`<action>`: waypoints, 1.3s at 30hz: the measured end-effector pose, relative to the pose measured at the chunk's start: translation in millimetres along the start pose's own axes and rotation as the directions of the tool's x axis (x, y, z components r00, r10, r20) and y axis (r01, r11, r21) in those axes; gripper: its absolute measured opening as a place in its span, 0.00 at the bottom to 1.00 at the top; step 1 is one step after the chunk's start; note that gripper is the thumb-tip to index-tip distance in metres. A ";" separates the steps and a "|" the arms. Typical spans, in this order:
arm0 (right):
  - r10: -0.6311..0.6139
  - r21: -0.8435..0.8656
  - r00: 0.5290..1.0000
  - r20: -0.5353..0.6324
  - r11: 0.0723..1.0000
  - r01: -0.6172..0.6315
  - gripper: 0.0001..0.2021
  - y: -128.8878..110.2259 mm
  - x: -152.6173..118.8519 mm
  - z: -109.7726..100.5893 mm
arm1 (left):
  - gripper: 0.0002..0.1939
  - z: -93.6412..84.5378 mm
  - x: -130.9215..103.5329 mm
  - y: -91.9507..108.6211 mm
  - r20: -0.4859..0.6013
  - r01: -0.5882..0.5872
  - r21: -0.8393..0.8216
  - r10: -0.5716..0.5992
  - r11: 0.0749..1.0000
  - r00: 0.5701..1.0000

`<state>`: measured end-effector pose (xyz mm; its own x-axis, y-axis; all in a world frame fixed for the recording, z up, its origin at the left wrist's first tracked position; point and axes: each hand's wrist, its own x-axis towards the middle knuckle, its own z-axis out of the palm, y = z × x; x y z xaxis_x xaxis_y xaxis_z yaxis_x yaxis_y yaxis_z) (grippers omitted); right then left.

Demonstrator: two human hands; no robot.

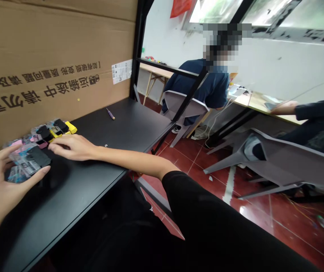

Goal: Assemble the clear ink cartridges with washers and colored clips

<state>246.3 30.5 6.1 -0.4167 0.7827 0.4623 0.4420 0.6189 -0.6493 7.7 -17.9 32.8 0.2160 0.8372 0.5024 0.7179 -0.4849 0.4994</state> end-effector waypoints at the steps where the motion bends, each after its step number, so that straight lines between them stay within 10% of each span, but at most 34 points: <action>1: 0.006 0.045 1.000 0.012 0.999 -0.006 0.10 -5.0 4.9 8.9 | 0.43 1.7 -0.1 4.2 -0.071 -0.045 -0.045 0.042 0.998 0.997; 9: 0.190 0.627 0.980 0.058 0.757 -0.184 0.19 -25.7 3.8 28.2 | 0.42 3.6 -1.0 -4.0 -0.081 -0.373 -0.040 0.369 0.927 0.926; 25: 0.255 0.516 0.944 0.209 0.791 -0.328 0.33 -24.2 -0.9 7.8 | 0.54 1.8 -0.8 -11.6 0.042 -0.289 -0.085 0.293 0.954 0.955; 31: 0.262 0.302 0.956 0.134 0.908 -0.291 0.32 6.4 4.6 -8.6 | 0.25 -56.0 22.6 -50.0 -0.112 0.150 0.290 -0.122 0.945 0.986; 34: 0.266 0.167 0.956 0.125 0.944 -0.284 0.28 14.8 1.8 -18.6 | 0.22 -83.7 21.1 -82.6 -0.179 0.414 0.542 -0.381 0.732 0.907; 39: 0.262 -0.032 0.957 0.124 0.965 -0.260 0.21 19.1 -0.8 -29.6 | 0.23 -94.2 0.4 -122.2 -0.199 0.509 0.673 -0.531 0.537 0.824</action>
<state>278.6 43.6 11.2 -0.3815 0.9030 0.1977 0.5605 0.3960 -0.7273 -142.3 17.8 38.4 -0.3348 0.8967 0.2895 0.9408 0.3354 0.0490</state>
